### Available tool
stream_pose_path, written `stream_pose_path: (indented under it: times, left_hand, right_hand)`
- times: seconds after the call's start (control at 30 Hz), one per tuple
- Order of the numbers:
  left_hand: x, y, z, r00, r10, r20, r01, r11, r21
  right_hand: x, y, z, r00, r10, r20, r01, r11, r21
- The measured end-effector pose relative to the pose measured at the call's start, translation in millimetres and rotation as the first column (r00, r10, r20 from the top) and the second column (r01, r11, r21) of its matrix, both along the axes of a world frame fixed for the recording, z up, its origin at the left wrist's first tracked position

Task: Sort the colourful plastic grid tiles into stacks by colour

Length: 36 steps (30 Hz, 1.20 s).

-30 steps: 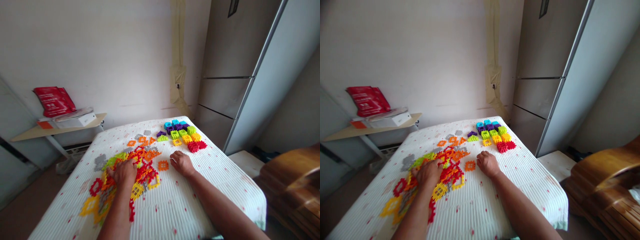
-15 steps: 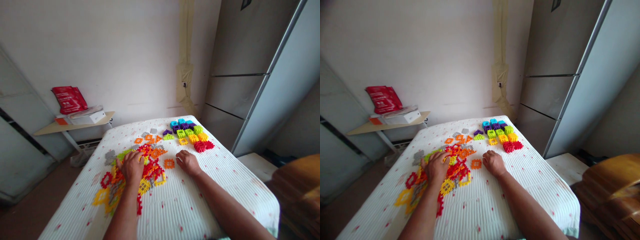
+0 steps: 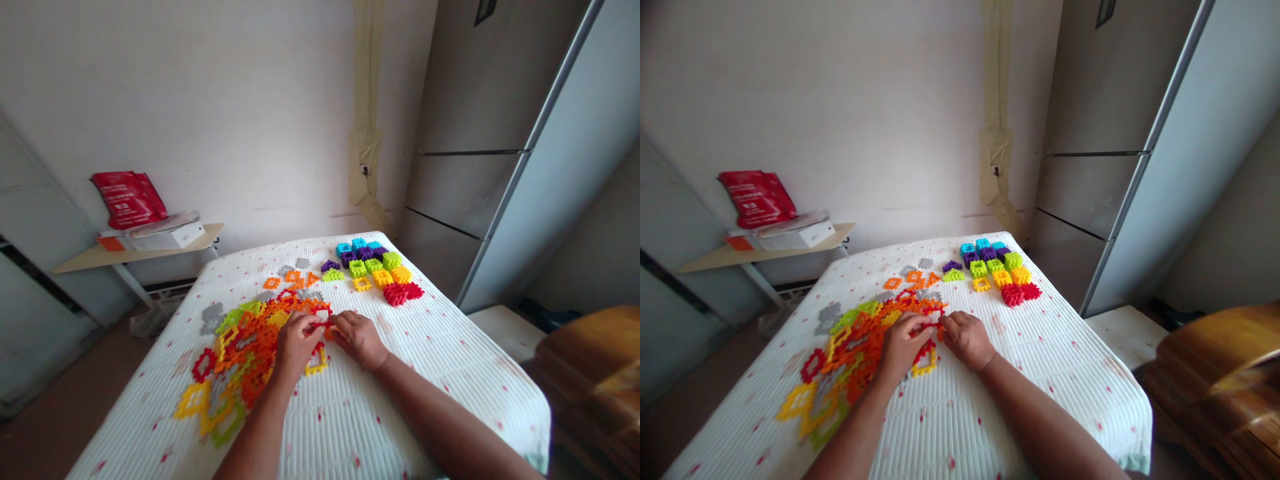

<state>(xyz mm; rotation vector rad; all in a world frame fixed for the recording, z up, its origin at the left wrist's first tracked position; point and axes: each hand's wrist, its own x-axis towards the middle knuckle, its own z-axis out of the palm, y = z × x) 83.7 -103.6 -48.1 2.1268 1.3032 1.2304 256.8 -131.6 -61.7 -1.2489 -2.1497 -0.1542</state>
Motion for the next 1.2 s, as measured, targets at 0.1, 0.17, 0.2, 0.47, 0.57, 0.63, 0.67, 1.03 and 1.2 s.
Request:
stream_pose_path:
  times: [0.1,0.17,0.2,0.47,0.57,0.63,0.67,1.03,1.2]
  left_hand:
    - [3,0,-2.6,1.000,-0.030,0.011,0.030,0.999,-0.019]
    - [5,0,-4.1,0.999,-0.041,0.016,0.041,0.999,-0.018]
    - [5,1,-4.6,0.999,-0.047,0.020,0.047,0.999,-0.020]
    - [-1,2,-3.6,1.000,0.004,0.021,-0.003,0.997,-0.074]
    - [-5,3,-2.1,1.000,0.020,0.021,-0.019,0.999,-0.035]
    - [-6,3,-1.2,1.000,0.017,0.016,-0.017,1.000,-0.011]
    - [-7,3,-0.8,1.000,0.015,0.014,-0.015,1.000,-0.001]
    - [-12,6,-3.3,1.000,0.015,0.010,-0.016,0.998,0.055]
    - [-12,7,-3.8,1.000,0.018,-0.009,-0.017,0.998,0.067]
  right_hand:
    - [-3,0,-0.9,0.999,-0.037,0.032,0.037,0.999,0.004]
    - [-3,0,-0.6,0.998,-0.047,0.049,0.047,0.999,0.012]
    - [-3,0,-0.1,0.997,-0.050,0.061,0.049,0.999,0.014]
    - [32,9,4.8,0.923,-0.336,0.190,0.358,0.929,-0.097]
    - [52,12,5.6,0.830,-0.493,0.261,0.543,0.820,-0.179]
    - [59,11,6.0,0.773,-0.559,0.301,0.627,0.744,-0.231]
    - [60,11,6.2,0.755,-0.577,0.312,0.651,0.717,-0.249]
    - [41,1,7.6,0.798,-0.537,0.276,0.597,0.767,-0.236]
    - [41,8,3.5,0.768,-0.571,0.292,0.638,0.721,-0.270]
